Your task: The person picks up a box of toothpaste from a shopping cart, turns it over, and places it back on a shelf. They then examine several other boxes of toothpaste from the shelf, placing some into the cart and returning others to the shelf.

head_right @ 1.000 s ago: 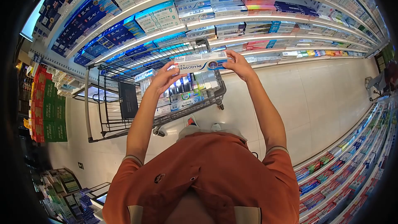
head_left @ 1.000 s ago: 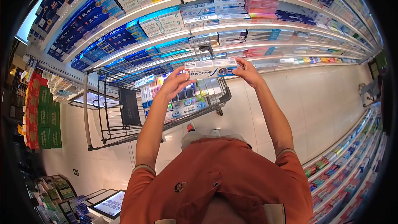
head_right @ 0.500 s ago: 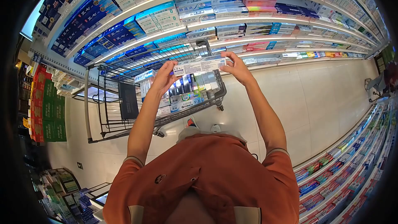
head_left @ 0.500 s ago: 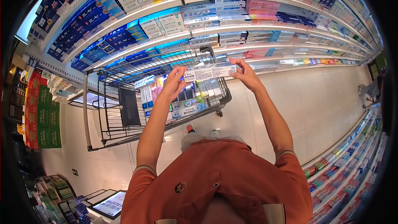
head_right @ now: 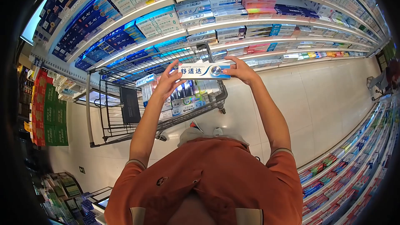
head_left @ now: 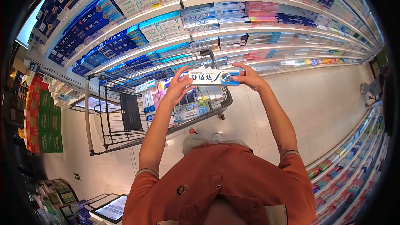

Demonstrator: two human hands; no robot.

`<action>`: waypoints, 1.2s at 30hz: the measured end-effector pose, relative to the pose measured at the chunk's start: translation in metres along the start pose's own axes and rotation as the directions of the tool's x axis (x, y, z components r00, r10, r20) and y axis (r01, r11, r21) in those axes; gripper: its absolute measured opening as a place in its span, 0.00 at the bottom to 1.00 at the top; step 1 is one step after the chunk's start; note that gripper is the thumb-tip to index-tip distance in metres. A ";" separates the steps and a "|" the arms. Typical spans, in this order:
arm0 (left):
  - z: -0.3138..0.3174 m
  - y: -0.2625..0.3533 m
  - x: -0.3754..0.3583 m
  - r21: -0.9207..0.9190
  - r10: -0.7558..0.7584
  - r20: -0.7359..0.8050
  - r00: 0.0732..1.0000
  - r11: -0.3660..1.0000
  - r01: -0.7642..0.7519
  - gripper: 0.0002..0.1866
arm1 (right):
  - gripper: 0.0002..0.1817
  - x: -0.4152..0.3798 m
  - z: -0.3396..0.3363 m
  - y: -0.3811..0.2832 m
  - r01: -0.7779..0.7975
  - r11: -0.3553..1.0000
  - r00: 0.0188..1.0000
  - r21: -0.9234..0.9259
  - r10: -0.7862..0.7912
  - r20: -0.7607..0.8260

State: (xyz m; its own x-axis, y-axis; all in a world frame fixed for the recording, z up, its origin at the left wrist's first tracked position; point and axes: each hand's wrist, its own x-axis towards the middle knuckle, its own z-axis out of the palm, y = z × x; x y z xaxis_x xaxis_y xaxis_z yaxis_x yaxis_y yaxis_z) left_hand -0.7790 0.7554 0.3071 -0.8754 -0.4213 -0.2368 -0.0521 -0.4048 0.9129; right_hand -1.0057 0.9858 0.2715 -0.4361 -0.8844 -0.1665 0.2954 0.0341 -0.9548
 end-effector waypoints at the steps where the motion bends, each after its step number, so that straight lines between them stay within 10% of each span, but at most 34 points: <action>1: -0.001 -0.002 0.002 -0.001 -0.011 0.003 1.000 1.000 0.011 0.36 | 0.38 0.000 -0.002 -0.002 -0.063 0.991 0.998 -0.115 0.063 -0.010; 20: -0.024 0.029 0.115 -0.136 0.139 0.072 0.988 0.982 -0.128 0.32 | 0.26 0.109 -0.012 -0.057 0.077 0.570 0.973 -0.818 -0.222 -0.063; 36: 0.008 0.043 0.236 -0.252 0.041 0.000 0.999 0.967 -0.039 0.27 | 0.27 0.219 -0.061 -0.100 0.016 0.505 0.931 -0.863 -0.322 -0.171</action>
State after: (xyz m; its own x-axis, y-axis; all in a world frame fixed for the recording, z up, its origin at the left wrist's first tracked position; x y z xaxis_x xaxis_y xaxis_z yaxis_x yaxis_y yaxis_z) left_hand -0.9915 0.6448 0.2927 -0.8768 -0.4375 -0.1993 0.1054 -0.5795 0.8081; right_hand -1.1828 0.8168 0.3157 -0.6468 -0.7546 0.1104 -0.5916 0.4051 -0.6970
